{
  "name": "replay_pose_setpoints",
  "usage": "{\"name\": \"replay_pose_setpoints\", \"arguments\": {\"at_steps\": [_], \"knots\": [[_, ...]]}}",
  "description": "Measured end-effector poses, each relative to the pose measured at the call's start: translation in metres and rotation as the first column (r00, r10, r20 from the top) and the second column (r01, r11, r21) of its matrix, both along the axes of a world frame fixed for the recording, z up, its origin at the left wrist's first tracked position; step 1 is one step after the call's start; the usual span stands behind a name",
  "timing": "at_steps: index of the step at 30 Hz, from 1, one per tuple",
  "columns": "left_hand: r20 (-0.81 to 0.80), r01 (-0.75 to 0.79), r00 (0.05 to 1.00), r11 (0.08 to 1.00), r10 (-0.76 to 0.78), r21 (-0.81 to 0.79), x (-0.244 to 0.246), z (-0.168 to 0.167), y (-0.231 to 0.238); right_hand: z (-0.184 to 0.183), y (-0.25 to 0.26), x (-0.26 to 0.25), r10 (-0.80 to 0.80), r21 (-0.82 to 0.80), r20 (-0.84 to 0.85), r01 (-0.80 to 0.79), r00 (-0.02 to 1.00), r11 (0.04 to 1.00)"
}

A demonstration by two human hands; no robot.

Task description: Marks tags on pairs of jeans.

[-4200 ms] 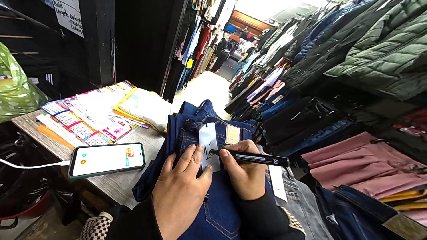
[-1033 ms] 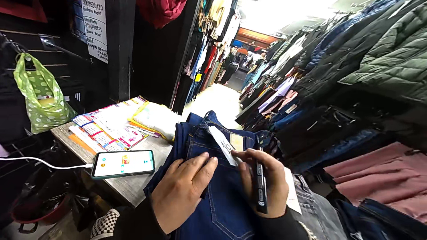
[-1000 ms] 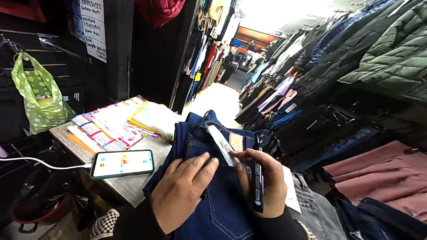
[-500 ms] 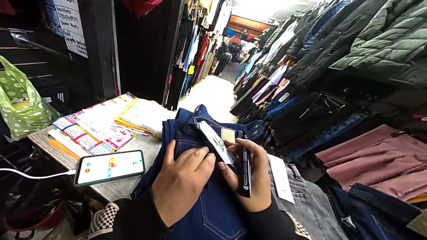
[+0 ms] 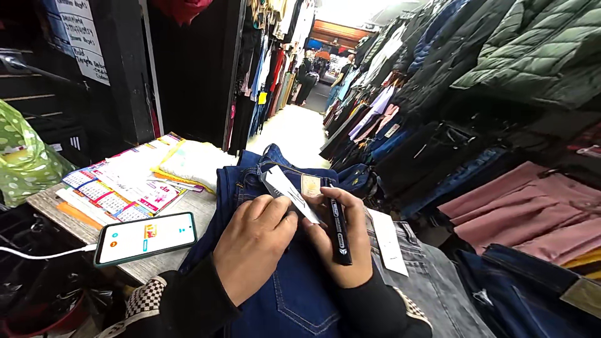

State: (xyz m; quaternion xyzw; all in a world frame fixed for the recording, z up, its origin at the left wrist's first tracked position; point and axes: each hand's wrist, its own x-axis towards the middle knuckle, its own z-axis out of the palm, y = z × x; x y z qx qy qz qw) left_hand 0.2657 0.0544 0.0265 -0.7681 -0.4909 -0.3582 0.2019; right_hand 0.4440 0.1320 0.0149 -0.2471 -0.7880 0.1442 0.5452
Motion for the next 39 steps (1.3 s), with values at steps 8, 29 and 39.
{"name": "replay_pose_setpoints", "arguments": {"at_steps": [8,29,39], "knots": [[0.000,-0.020,1.000,0.999,0.020,-0.047,0.000,-0.004,-0.002,0.026,0.006,0.044,0.041,-0.040,-0.015,-0.041,0.999,0.998],[0.090,-0.107,0.990,0.994,0.106,0.011,0.006,-0.009,-0.001,-0.006,0.004,0.015,0.111,-0.325,-0.131,-0.149,0.985,0.934],[0.047,-0.130,0.991,0.992,0.129,0.002,0.005,-0.013,-0.002,-0.007,0.004,0.011,0.084,-0.284,-0.098,-0.109,0.992,0.953]]}}
